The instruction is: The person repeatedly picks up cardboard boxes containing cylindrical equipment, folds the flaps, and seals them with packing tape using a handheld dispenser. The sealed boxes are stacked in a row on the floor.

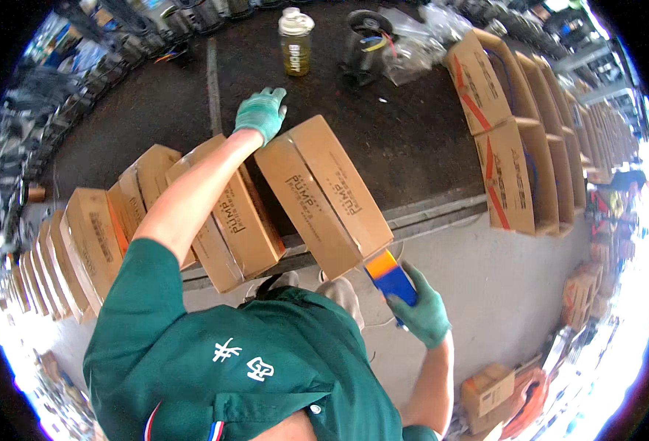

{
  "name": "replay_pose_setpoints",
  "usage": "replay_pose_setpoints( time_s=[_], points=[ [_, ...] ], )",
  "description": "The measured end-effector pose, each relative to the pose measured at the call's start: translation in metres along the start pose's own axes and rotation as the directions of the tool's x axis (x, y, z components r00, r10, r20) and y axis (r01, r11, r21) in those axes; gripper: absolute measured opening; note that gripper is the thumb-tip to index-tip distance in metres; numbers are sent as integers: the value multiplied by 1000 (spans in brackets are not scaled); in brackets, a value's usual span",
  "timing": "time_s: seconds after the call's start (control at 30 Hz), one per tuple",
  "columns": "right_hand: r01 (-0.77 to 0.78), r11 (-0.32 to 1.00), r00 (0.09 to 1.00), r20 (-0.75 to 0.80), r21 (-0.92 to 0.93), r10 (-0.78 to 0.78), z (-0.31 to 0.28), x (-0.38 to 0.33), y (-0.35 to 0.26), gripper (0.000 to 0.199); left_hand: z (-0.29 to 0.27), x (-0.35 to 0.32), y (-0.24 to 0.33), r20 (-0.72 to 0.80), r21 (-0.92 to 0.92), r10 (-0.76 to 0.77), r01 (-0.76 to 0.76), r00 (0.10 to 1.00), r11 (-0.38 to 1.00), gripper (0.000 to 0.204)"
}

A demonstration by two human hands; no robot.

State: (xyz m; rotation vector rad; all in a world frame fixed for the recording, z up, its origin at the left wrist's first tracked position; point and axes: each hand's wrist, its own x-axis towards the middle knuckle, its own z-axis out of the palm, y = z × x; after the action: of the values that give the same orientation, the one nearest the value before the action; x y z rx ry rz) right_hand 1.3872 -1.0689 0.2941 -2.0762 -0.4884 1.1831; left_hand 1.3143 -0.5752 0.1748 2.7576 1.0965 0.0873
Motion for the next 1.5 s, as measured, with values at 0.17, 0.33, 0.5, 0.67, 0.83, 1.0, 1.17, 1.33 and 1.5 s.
replay_pose_setpoints(
  time_s=[0.17, 0.33, 0.5, 0.67, 0.83, 1.0, 1.17, 1.33, 1.5],
  points=[
    [-286, 955, 956, 47, -79, 290, -4, -34, 25, 77, 16, -122, 126, 249, -235, 766, -731, 592, 641, 80],
    [-104, 895, 994, -27, -434, 103, 42, 20, 53, 74, 11, -182, 188, 430, -97, 654, -688, 622, 719, 82],
    [-138, 802, 978, -208, -581, 17, 118, 73, 75, 63, 29, -203, 216, 440, -41, 541, -586, 716, 809, 77],
    [30, 978, 989, -145, 205, 0, 109, 106, 144, 44, 37, -181, 185, 324, -147, 693, -689, 644, 710, 80],
    [-3, 894, 989, -133, 448, 70, 113, 108, 175, 35, 7, -86, 98, 124, 228, 257, -279, 959, 933, 71],
    [93, 857, 941, -325, 506, 90, 126, 89, 169, 34, 8, -38, 63, 326, 46, -150, 143, 934, 989, 61],
    [108, 455, 933, -249, 884, 262, 144, 96, 246, 37, 11, -77, 96, 323, -33, -88, 104, 942, 994, 57],
    [-10, 121, 998, 3, 993, 59, 135, 98, 270, 52, 21, -123, 138, 431, -200, -9, 106, 902, 974, 55],
    [168, 674, 985, -151, 719, -84, 66, 53, 261, 52, -5, -131, 134, 503, -316, -26, 212, 864, 925, 70]
  ],
)
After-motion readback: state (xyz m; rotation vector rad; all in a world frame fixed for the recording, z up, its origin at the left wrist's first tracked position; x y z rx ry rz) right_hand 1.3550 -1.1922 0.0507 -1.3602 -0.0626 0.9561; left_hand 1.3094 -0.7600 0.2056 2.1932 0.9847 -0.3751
